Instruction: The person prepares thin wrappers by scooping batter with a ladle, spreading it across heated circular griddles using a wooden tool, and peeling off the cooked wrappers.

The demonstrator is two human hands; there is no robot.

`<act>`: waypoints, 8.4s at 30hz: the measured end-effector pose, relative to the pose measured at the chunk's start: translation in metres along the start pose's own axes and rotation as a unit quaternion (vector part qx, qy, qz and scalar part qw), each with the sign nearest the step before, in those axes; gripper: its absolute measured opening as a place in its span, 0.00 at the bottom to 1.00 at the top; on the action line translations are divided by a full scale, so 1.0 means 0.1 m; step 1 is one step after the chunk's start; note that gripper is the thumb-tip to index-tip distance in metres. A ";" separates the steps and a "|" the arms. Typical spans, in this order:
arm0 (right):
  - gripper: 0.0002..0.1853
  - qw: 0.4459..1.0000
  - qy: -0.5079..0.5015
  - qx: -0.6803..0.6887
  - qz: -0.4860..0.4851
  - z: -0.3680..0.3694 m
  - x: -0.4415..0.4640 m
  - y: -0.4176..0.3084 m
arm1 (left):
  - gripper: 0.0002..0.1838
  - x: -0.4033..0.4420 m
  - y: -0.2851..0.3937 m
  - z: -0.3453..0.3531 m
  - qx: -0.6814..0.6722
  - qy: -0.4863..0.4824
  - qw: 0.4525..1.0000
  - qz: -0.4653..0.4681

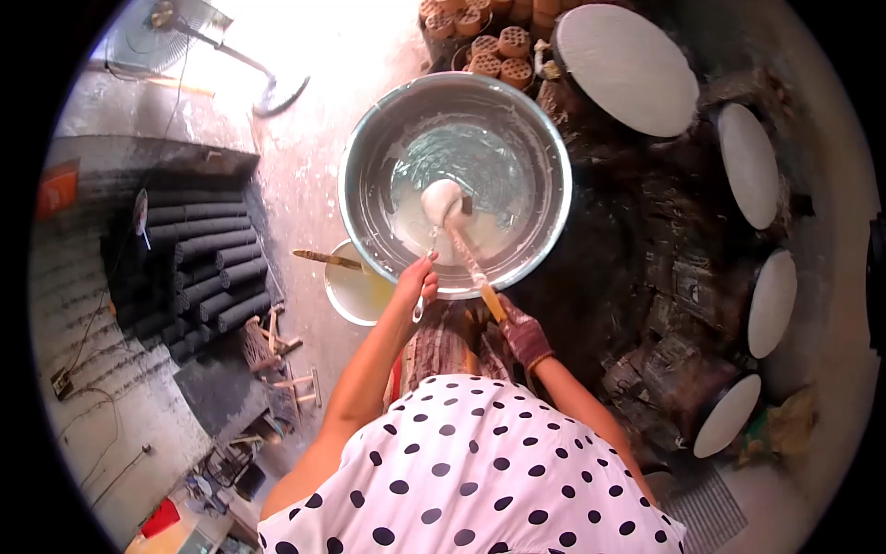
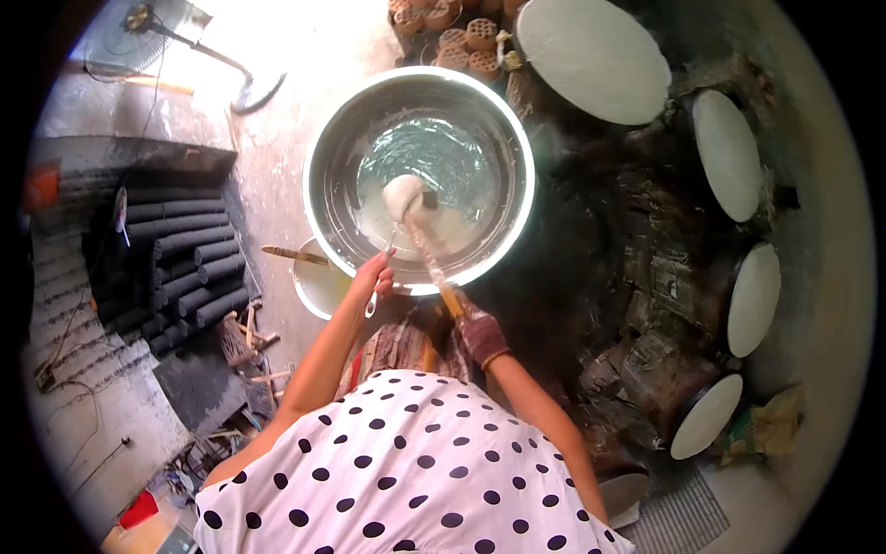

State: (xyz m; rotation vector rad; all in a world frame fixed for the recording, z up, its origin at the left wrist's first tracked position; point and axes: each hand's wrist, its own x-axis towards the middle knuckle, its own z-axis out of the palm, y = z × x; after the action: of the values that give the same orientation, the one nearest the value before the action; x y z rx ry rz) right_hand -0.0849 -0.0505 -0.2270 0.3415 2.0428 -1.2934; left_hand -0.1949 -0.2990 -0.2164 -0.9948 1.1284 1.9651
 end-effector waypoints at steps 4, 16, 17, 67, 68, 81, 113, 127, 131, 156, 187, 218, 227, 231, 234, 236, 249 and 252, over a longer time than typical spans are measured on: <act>0.28 0.980 0.071 0.069 -0.174 0.06 -0.54 -0.18 | 0.19 -1.12 0.20 0.34 0.024 -0.028 0.993 0.115; 0.28 0.863 0.068 0.239 -0.439 -0.98 -1.62 -1.77 | 0.21 -3.37 1.17 1.28 0.201 -0.066 0.840 0.499; 0.27 0.865 0.036 0.321 -0.385 -1.05 -1.69 -1.80 | 0.21 -3.35 1.25 1.23 0.212 -0.063 0.836 0.502; 0.23 0.330 0.715 0.217 0.576 3.11 -5.53 1.59 | 0.16 -4.27 -6.38 2.89 0.726 -0.603 0.171 -0.281; 0.23 0.301 0.735 0.237 0.560 3.07 -5.44 1.63 | 0.17 -4.21 -6.47 2.89 0.735 -0.619 0.137 -0.241; 0.23 0.081 0.775 0.365 0.510 1.36 -4.82 2.11 | 0.22 -3.67 -7.01 3.40 0.430 -0.845 -0.073 0.309; 0.26 -0.033 0.871 0.478 0.105 1.42 -4.75 3.03 | 0.22 -3.20 -4.93 5.03 0.673 -0.674 0.156 -0.262; 0.23 0.221 0.816 0.450 0.289 1.53 -5.57 3.36 | 0.21 -3.09 -4.43 4.54 0.655 -0.610 0.319 -0.311; 0.26 0.269 0.807 0.343 0.398 1.94 -5.46 3.30 | 0.21 -3.30 -4.24 4.43 0.652 -0.611 0.342 -0.292; 0.23 0.358 0.806 0.382 0.277 2.18 -5.71 3.63 | 0.21 -3.16 -4.04 3.90 0.615 -0.554 0.450 -0.335; 0.23 0.487 0.658 0.358 0.449 1.97 -6.07 3.52 | 0.20 -2.91 -3.92 3.77 0.665 -0.476 0.506 -0.276; 0.21 0.200 0.854 0.445 0.181 2.11 -4.82 2.14 | 0.21 -2.54 -2.98 3.67 0.683 -0.471 0.487 -0.273; 0.12 0.337 0.712 0.181 0.589 0.60 -2.95 3.11 | 0.21 -1.98 -2.52 4.13 0.682 -0.462 0.460 -0.332; 0.14 0.116 0.764 0.412 0.484 0.73 -3.15 2.83 | 0.21 -1.77 -2.27 4.29 0.679 -0.468 0.464 -0.322; 0.16 0.107 0.764 0.409 0.487 0.16 -2.80 3.25 | 0.21 -1.72 -2.18 4.36 0.687 -0.460 0.469 -0.310; 0.18 0.118 0.752 0.420 0.494 -0.07 -2.63 3.40 | 0.21 -1.65 -2.14 4.42 0.687 -0.467 0.460 -0.313; 0.12 0.098 0.753 0.395 0.518 1.18 -3.39 2.59 | 0.21 -1.76 -2.28 4.48 0.653 -0.503 0.450 -0.344; 0.14 0.227 0.700 0.299 0.607 0.94 -3.01 2.97 | 0.21 -1.91 -2.41 4.41 0.663 -0.490 0.441 -0.354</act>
State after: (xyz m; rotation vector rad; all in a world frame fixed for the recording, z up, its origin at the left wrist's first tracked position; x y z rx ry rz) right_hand 0.3354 0.0476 -0.2563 3.4931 0.6913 -0.1755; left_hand -0.0293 0.1646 0.0006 0.5531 0.8199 0.2413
